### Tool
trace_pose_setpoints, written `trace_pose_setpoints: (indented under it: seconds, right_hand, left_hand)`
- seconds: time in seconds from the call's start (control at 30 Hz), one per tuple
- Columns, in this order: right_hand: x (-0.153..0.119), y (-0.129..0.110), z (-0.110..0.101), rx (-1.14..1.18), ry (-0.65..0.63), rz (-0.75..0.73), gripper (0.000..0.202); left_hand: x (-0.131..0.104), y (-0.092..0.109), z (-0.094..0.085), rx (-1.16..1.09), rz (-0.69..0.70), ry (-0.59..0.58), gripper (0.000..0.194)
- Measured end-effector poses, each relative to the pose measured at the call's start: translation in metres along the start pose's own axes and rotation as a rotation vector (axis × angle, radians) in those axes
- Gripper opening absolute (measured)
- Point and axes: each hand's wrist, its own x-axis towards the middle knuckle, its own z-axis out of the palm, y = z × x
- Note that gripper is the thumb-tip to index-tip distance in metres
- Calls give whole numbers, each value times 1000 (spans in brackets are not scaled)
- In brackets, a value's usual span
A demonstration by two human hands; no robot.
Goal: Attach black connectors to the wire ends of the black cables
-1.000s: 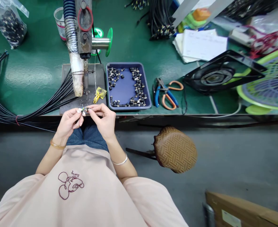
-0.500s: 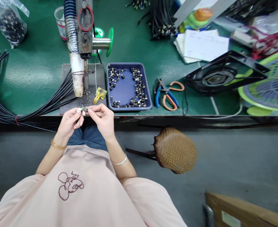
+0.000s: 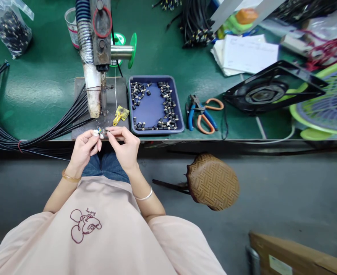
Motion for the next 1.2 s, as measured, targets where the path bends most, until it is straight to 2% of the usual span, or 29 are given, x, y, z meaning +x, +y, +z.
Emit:
trace_pose_setpoints:
  seconds: [0.17,0.3,0.63,1.2]
  right_hand:
    - [1,4,-2,-247,14,-273,10]
    - [6,5,-3,-335,-15,-376,11]
    - [19,3,-6,-370,-68,-456,12]
    - [22,-3,-7,-400,-64,-504,11]
  left_hand:
    - [2,-2,0,35,29,14,45]
    - [7,-2,0,57,43,15,47]
    - [13,1,0,84,73,38,46]
    - [13,4,6,76,104,45,43]
